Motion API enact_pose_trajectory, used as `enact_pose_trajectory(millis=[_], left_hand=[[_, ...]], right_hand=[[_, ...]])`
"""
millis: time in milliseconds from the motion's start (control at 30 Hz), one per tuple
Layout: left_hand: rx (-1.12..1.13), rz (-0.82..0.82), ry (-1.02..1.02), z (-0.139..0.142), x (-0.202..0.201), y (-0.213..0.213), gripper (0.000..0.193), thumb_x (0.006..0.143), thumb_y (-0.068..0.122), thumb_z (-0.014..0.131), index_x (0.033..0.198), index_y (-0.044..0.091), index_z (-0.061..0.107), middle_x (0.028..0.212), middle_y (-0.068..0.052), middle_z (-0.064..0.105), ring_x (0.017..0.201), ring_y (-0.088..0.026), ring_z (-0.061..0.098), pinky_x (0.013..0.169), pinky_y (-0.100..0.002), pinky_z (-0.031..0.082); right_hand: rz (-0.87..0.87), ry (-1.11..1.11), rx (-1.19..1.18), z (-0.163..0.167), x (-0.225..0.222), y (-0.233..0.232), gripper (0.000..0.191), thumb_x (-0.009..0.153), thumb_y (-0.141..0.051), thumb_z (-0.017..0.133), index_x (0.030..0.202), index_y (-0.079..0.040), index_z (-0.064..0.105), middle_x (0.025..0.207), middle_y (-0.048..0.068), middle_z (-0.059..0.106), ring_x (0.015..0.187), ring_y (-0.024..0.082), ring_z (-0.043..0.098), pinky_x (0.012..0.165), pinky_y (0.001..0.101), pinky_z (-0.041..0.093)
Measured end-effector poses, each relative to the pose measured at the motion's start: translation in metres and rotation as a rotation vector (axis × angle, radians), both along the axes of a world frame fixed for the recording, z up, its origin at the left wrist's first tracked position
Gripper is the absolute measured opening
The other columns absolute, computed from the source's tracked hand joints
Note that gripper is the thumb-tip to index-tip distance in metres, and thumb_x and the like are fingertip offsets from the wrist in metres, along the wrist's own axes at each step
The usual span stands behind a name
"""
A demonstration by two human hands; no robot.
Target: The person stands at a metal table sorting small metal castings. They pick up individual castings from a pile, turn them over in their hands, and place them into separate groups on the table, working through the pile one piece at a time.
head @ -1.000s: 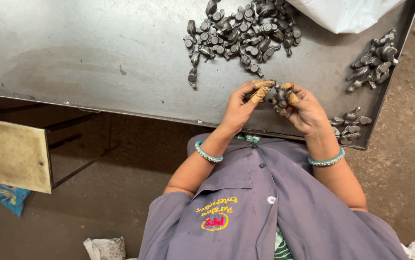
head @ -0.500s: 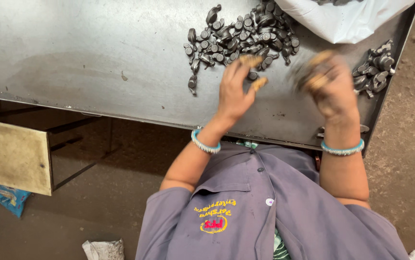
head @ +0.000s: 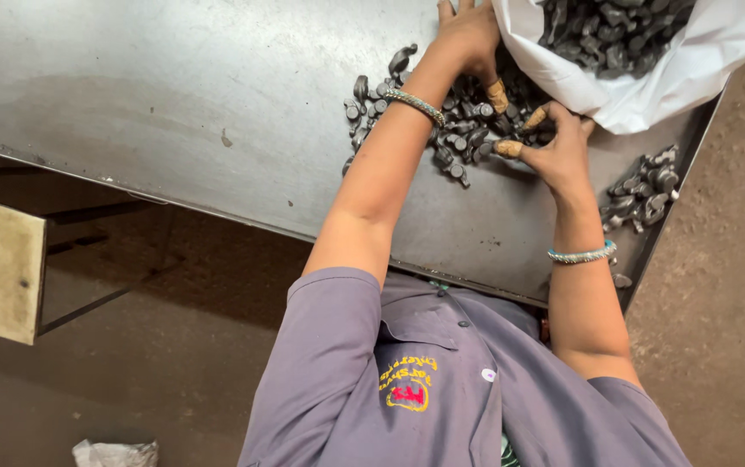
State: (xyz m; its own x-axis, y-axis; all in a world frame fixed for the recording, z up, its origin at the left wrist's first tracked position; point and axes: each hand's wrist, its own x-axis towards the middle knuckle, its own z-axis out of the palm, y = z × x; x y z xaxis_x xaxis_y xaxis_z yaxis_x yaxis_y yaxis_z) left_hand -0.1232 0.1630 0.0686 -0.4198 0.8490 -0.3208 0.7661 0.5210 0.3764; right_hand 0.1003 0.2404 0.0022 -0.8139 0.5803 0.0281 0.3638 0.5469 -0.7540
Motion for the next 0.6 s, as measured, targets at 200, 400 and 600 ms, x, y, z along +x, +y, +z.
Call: enact_pose_trajectory(millis=[200,400,600], left_hand=[[0.032,-0.071,-0.072,0.008,0.003,-0.004,0.110,0.050,0.037,0.100,0.147,0.019,0.051,0.159,-0.002,0.032,0.149,-0.040,0.015,0.110,-0.068,0.029],[0.013,-0.166,-0.189,0.012,0.022,-0.030,0.085,0.061,0.031,0.089,0.141,0.042,0.062,0.161,0.002,0.029,0.146,-0.038,0.023,0.113,-0.068,0.029],[0.036,-0.098,-0.398,-0.009,0.034,-0.043,0.072,0.097,0.079,0.033,0.128,0.034,0.079,0.150,-0.006,0.051,0.143,-0.035,0.035,0.124,-0.055,0.023]], right_hand=[[0.008,-0.101,-0.109,0.003,-0.013,-0.003,0.051,0.069,-0.029,0.097,0.099,-0.003,0.065,0.111,0.014,0.066,0.122,0.030,0.047,0.117,0.0454,0.035],[0.189,0.032,0.186,-0.002,0.013,-0.028,0.050,0.063,-0.026,0.094,0.099,-0.003,0.068,0.153,0.018,0.054,0.116,0.036,0.041,0.110,0.0442,0.039],[0.241,-0.132,0.145,-0.007,0.057,-0.055,0.039,0.063,-0.016,0.089,0.096,-0.003,0.072,0.137,0.012,0.065,0.111,0.035,0.041,0.103,0.0427,0.043]])
